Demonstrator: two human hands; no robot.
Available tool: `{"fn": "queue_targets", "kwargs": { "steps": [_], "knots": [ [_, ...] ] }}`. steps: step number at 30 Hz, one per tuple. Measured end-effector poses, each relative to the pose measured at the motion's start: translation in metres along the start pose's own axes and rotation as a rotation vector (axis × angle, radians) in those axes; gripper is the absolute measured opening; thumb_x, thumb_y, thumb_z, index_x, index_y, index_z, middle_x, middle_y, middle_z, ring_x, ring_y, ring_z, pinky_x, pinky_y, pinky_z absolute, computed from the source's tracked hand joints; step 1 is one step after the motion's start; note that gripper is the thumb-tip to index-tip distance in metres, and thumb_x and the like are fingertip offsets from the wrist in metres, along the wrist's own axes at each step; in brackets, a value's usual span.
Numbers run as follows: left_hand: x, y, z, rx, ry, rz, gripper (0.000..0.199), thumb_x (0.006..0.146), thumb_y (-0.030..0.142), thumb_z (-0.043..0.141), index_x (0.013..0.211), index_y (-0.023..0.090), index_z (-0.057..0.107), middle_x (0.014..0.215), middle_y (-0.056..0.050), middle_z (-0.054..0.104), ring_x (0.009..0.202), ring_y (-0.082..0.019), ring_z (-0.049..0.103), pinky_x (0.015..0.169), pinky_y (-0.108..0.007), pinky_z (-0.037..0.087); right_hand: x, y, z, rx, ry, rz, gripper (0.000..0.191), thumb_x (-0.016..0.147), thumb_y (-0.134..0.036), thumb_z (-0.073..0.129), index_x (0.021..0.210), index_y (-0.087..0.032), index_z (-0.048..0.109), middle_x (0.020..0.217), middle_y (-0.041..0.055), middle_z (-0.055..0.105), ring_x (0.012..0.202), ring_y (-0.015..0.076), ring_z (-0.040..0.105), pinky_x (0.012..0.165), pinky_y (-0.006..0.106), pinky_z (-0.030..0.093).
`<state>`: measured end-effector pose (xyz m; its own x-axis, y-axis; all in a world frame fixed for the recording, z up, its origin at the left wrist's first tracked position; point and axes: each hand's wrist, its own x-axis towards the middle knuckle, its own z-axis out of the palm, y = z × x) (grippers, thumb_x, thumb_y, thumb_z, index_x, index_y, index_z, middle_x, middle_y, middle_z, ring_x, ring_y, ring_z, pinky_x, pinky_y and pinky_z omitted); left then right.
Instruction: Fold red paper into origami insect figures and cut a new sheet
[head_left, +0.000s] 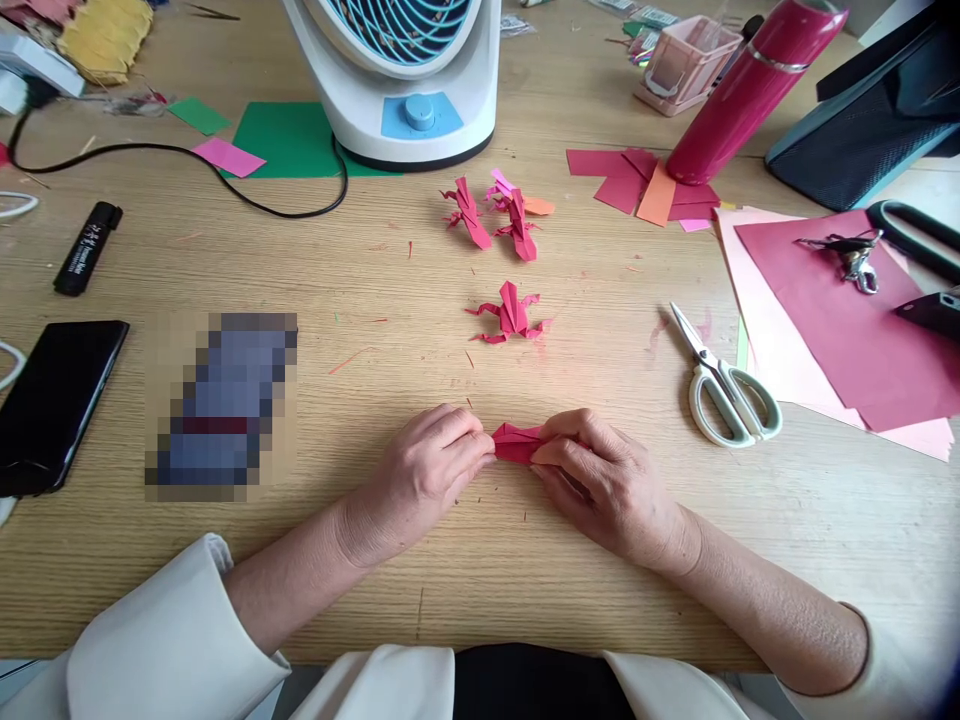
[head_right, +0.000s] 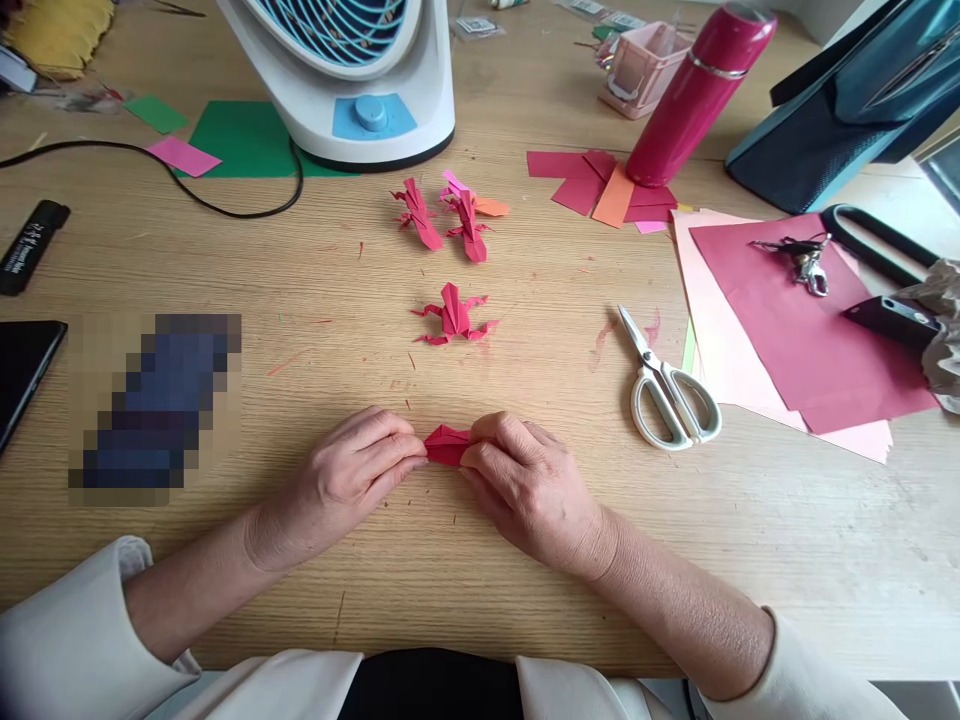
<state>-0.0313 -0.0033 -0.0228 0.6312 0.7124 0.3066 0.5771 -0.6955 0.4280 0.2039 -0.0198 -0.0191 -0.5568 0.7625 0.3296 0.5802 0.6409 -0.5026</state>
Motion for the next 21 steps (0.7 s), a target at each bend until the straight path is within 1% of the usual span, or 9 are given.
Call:
{"fn": "queue_targets", "kwargs": {
  "steps": [5, 11, 16, 21],
  "knots": [
    [-0.001, 0.0, -0.002, -0.01, 0.01, 0.027, 0.017, 0.097, 0.012, 0.052, 0.085, 0.015, 0.063, 0.082, -0.003, 0.058, 0.079, -0.015, 0.053, 0.075, -0.03, 0.048, 0.001, 0.001, -0.001, 0.04, -0.033, -0.005, 0.006, 0.094, -0.012, 0.057, 0.095, -0.017, 0.06, 0.096, 0.0067, 0.067, 0.084, 0.0178, 0.061, 0.076, 0.032, 0.049],
    [-0.002, -0.001, -0.001, -0.003, 0.006, 0.023, 0.016, 0.097, 0.012, 0.051, 0.086, 0.017, 0.061, 0.083, -0.003, 0.059, 0.08, -0.015, 0.055, 0.077, -0.03, 0.048, 0.01, -0.005, -0.005, 0.108, -0.088, 0.147, 0.01, 0.093, -0.013, 0.055, 0.087, -0.018, 0.06, 0.085, 0.0046, 0.062, 0.074, 0.0153, 0.056, 0.067, 0.028, 0.045],
    [-0.002, -0.001, 0.001, -0.034, -0.009, -0.03, 0.014, 0.099, 0.015, 0.05, 0.089, 0.016, 0.061, 0.085, -0.004, 0.06, 0.083, -0.016, 0.056, 0.078, -0.032, 0.048, 0.015, -0.006, -0.007, 0.114, -0.125, 0.226, 0.012, 0.092, -0.013, 0.054, 0.083, -0.019, 0.059, 0.083, 0.0037, 0.057, 0.069, 0.0136, 0.052, 0.064, 0.027, 0.041],
    [-0.001, -0.001, 0.0, -0.042, -0.005, -0.099, 0.014, 0.098, 0.015, 0.051, 0.088, 0.016, 0.061, 0.085, -0.003, 0.058, 0.082, -0.017, 0.055, 0.076, -0.032, 0.047, 0.017, -0.006, -0.008, 0.165, -0.153, 0.298, 0.015, 0.087, -0.007, 0.055, 0.079, -0.019, 0.055, 0.074, 0.0001, 0.055, 0.065, 0.0128, 0.049, 0.061, 0.025, 0.038]
  ]
}}
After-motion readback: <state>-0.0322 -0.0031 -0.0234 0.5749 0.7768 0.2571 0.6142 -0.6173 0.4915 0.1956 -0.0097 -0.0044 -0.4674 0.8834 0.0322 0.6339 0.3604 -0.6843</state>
